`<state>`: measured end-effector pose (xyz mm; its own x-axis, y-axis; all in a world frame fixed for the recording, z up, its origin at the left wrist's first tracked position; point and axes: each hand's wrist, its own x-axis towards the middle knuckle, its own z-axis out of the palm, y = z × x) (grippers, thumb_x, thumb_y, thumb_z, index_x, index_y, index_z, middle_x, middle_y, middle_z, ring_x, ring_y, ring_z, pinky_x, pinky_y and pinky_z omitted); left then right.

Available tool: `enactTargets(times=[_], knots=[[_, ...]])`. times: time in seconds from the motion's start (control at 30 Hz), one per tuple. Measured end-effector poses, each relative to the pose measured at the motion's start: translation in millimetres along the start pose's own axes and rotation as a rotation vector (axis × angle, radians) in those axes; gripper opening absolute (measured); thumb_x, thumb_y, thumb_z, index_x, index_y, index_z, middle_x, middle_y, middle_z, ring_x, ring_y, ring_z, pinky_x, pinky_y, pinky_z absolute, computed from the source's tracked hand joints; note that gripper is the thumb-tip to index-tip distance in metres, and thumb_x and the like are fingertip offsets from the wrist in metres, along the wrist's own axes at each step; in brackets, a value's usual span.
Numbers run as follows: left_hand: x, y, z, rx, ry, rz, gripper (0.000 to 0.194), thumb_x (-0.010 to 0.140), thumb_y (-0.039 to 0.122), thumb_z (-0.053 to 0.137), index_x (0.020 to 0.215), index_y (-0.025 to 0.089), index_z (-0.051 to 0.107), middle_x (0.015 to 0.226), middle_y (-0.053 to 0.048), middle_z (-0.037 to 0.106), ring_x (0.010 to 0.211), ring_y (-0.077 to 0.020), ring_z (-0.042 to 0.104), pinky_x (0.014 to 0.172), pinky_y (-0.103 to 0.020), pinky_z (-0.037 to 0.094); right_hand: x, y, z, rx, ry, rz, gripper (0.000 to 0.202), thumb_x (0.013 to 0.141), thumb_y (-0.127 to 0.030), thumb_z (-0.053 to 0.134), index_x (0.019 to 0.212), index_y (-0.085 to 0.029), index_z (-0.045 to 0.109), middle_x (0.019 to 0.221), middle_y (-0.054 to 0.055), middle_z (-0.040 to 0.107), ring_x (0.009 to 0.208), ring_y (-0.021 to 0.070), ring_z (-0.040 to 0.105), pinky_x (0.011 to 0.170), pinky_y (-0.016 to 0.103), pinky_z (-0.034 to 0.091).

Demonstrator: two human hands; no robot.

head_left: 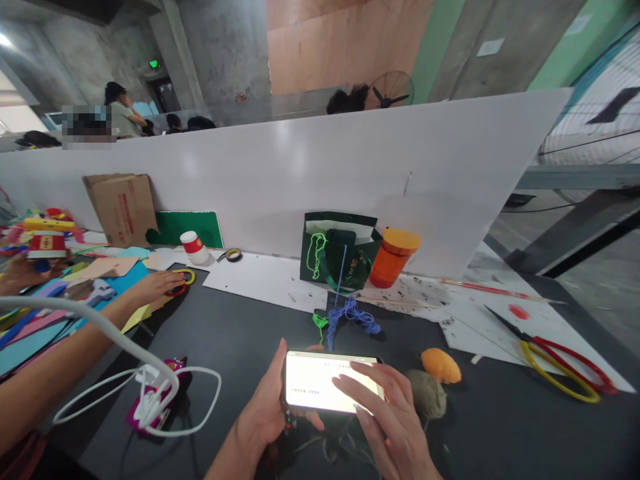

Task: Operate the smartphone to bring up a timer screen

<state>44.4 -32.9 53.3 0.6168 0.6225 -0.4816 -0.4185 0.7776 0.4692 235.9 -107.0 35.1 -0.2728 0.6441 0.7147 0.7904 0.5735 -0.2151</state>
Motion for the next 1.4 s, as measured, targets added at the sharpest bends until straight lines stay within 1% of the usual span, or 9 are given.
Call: enactTargets(times=[0.13, 0.27, 0.57, 0.7, 0.8, 1.13, 1.2, 1.33, 1.4], knots=[[0.4, 0.2, 1.0, 0.004, -0.003, -0.001, 0.067, 0.094, 0.056, 0.03, 0.127, 0.004, 0.057, 0.108, -0.023, 0.074, 0.076, -0.03, 0.074, 0.038, -0.031, 0.059, -1.2, 0.3, 0.4, 0.018, 0.001, -0.013, 0.039, 0.087, -0.003, 0.045, 0.122, -0.015, 0.059, 0.115, 0.011, 0.062, 0.112, 0.0255, 0.052, 0.098, 0.045, 0.032], [0.0, -0.1, 1.6, 0.01, 0.002, -0.001, 0.067, 0.093, 0.056, 0.031, 0.127, 0.004, 0.056, 0.112, -0.024, 0.072, 0.08, -0.0313, 0.074, 0.038, -0.031, 0.059, -1.3, -0.2, 0.7, -0.001, 0.013, 0.018, 0.039, 0.087, -0.005, 0.046, 0.123, -0.014, 0.059, 0.117, 0.012, 0.062, 0.112, 0.0267, 0.052, 0.096, 0.044, 0.035], [-0.8, 0.9, 3.2, 0.01, 0.013, -0.007, 0.068, 0.094, 0.056, 0.029, 0.127, 0.003, 0.056, 0.108, -0.024, 0.074, 0.074, -0.0295, 0.075, 0.037, -0.031, 0.058, -1.8, -1.2, -1.1, 0.022, 0.008, 0.012, 0.039, 0.087, -0.005, 0.045, 0.121, -0.015, 0.06, 0.117, 0.011, 0.061, 0.11, 0.0257, 0.054, 0.096, 0.044, 0.036], [-1.0, 0.5, 2.4, 0.003, 0.011, 0.003, 0.067, 0.094, 0.056, 0.031, 0.127, 0.004, 0.056, 0.108, -0.022, 0.075, 0.073, -0.0289, 0.074, 0.038, -0.031, 0.059, -2.6, 0.0, 1.6, 0.017, 0.017, 0.027, 0.04, 0.087, -0.004, 0.045, 0.125, -0.013, 0.058, 0.122, 0.013, 0.057, 0.113, 0.0272, 0.05, 0.096, 0.045, 0.035], [-0.8, -0.2, 1.1, 0.004, 0.005, 0.006, 0.066, 0.093, 0.056, 0.033, 0.128, 0.005, 0.056, 0.107, -0.022, 0.075, 0.074, -0.029, 0.074, 0.039, -0.032, 0.059, -2.5, 0.3, 1.4, 0.022, 0.009, 0.017, 0.04, 0.087, -0.003, 0.045, 0.123, -0.015, 0.058, 0.122, 0.012, 0.056, 0.112, 0.0262, 0.049, 0.097, 0.044, 0.033], [-0.3, -0.1, -0.1, 0.01, -0.009, 0.0, 0.067, 0.093, 0.056, 0.031, 0.128, 0.004, 0.056, 0.112, -0.024, 0.072, 0.081, -0.0314, 0.074, 0.039, -0.031, 0.059, -3.0, -1.4, -0.8, 0.005, 0.026, 0.042, 0.04, 0.088, -0.006, 0.045, 0.124, -0.016, 0.059, 0.118, 0.011, 0.062, 0.109, 0.0261, 0.055, 0.095, 0.044, 0.037], [0.0, 0.2, -0.2, 0.011, -0.015, -0.001, 0.067, 0.093, 0.056, 0.031, 0.127, 0.004, 0.056, 0.112, -0.023, 0.073, 0.077, -0.0298, 0.074, 0.039, -0.031, 0.059, -1.8, -1.5, -0.9, -0.002, 0.029, 0.043, 0.041, 0.087, -0.006, 0.045, 0.124, -0.016, 0.058, 0.116, 0.011, 0.063, 0.109, 0.0261, 0.055, 0.093, 0.044, 0.038], [0.3, 0.1, 0.2, 0.014, -0.018, 0.001, 0.068, 0.093, 0.057, 0.029, 0.128, 0.004, 0.056, 0.107, -0.023, 0.075, 0.059, -0.0238, 0.072, 0.038, -0.031, 0.058, -0.4, -1.8, -1.8, 0.015, 0.025, 0.021, 0.041, 0.087, -0.004, 0.045, 0.122, -0.018, 0.059, 0.114, 0.009, 0.065, 0.109, 0.0249, 0.056, 0.094, 0.044, 0.038], [0.2, 0.0, 0.6, 0.013, -0.015, 0.0, 0.069, 0.094, 0.056, 0.029, 0.128, 0.003, 0.056, 0.106, -0.023, 0.075, 0.057, -0.0236, 0.072, 0.037, -0.031, 0.058, -1.0, -1.9, -1.9, 0.021, 0.023, 0.019, 0.04, 0.087, -0.004, 0.046, 0.121, -0.018, 0.06, 0.114, 0.009, 0.065, 0.109, 0.0248, 0.056, 0.095, 0.044, 0.038]])
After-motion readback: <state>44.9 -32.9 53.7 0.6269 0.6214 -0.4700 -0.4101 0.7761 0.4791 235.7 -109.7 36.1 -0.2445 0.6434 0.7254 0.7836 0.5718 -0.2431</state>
